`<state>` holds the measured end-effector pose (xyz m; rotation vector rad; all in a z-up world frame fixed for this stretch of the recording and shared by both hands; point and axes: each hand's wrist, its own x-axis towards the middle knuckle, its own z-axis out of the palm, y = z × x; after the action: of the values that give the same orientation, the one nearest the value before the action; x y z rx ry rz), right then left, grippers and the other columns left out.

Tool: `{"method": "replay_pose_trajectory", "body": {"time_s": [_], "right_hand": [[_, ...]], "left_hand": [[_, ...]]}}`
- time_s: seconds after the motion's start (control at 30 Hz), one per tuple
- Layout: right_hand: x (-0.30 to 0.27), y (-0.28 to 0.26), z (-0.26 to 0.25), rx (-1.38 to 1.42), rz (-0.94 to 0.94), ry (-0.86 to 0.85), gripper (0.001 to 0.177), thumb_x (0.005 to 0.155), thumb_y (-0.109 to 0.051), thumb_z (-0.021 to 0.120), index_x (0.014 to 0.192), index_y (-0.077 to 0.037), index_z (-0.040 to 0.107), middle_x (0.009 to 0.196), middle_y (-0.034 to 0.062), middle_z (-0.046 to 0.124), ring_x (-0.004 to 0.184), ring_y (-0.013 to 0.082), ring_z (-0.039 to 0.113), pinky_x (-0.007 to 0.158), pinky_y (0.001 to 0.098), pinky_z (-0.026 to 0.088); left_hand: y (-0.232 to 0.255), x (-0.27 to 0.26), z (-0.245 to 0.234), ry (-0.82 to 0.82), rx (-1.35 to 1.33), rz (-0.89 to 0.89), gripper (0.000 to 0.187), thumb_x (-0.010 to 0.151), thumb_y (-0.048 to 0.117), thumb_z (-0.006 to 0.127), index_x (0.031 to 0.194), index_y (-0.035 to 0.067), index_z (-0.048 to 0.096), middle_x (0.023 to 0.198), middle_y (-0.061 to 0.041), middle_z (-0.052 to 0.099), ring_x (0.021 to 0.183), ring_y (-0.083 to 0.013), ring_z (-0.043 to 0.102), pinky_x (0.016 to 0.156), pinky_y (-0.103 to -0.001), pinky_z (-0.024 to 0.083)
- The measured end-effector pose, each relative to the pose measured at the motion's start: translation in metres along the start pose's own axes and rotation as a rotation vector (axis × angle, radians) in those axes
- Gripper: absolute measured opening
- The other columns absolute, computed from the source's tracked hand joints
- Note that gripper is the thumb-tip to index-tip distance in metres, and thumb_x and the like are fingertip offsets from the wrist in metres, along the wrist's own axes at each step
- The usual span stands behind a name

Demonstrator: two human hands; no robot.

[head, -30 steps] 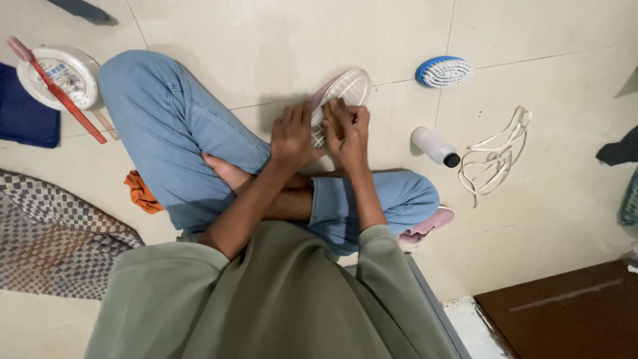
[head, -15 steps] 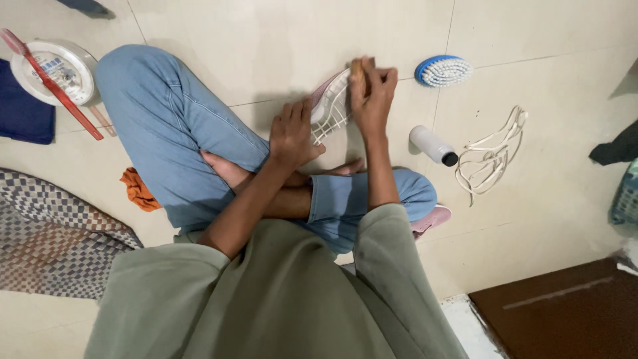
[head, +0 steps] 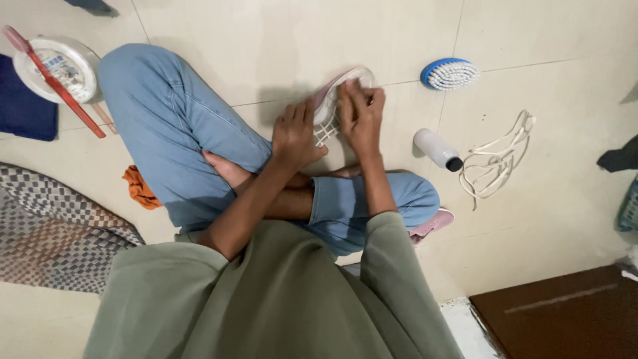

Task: Cleaning a sneaker using a brush, cloth, and cleaning solution while sitting on the floor.

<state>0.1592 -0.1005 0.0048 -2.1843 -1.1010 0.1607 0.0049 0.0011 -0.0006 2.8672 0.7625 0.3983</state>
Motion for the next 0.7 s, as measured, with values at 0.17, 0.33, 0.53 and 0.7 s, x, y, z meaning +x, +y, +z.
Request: {"method": "replay_pose_trajectory", "body": {"time_s": [0.17, 0.33, 0.53, 0.7], "right_hand": [[0.037, 0.017, -0.01, 0.043, 0.086, -0.012, 0.036, 0.104, -0.018, 0.067, 0.138, -0.009, 0.062, 0.104, 0.0131, 0.046, 0.097, 0.0277, 0.054, 0.093, 0.0409, 0.051], [0.03, 0.012, -0.005, 0.036, 0.145, 0.039, 0.037, 0.103, -0.023, 0.069, 0.137, -0.009, 0.063, 0.105, 0.0116, 0.045, 0.094, 0.0259, 0.054, 0.088, 0.0405, 0.053], [-0.016, -0.043, 0.001, 0.024, 0.074, -0.009, 0.028, 0.095, -0.019, 0.075, 0.123, -0.014, 0.073, 0.099, 0.0149, 0.052, 0.089, 0.0382, 0.059, 0.079, 0.0401, 0.052], [-0.008, -0.03, 0.003, -0.032, -0.013, -0.045, 0.028, 0.094, -0.02, 0.076, 0.121, -0.014, 0.073, 0.102, 0.0167, 0.052, 0.092, 0.0396, 0.06, 0.079, 0.0416, 0.054]], "left_hand": [[0.001, -0.005, -0.004, -0.166, -0.12, -0.034, 0.108, 0.04, 0.045, 0.074, 0.137, 0.001, 0.059, 0.113, -0.011, 0.067, 0.096, -0.0278, 0.06, 0.063, -0.039, 0.051], [0.001, -0.003, -0.002, -0.221, -0.095, -0.056, 0.114, 0.039, 0.052, 0.082, 0.139, 0.004, 0.057, 0.114, -0.01, 0.065, 0.1, -0.0261, 0.06, 0.067, -0.039, 0.052], [0.001, 0.007, -0.015, 0.022, 0.045, 0.014, 0.099, 0.039, 0.055, 0.071, 0.126, 0.008, 0.064, 0.094, -0.004, 0.054, 0.081, -0.0184, 0.054, 0.057, -0.031, 0.044], [0.0, 0.011, -0.021, 0.033, 0.075, 0.018, 0.099, 0.038, 0.056, 0.071, 0.125, 0.008, 0.065, 0.096, -0.005, 0.057, 0.086, -0.0185, 0.057, 0.06, -0.031, 0.048]]}}
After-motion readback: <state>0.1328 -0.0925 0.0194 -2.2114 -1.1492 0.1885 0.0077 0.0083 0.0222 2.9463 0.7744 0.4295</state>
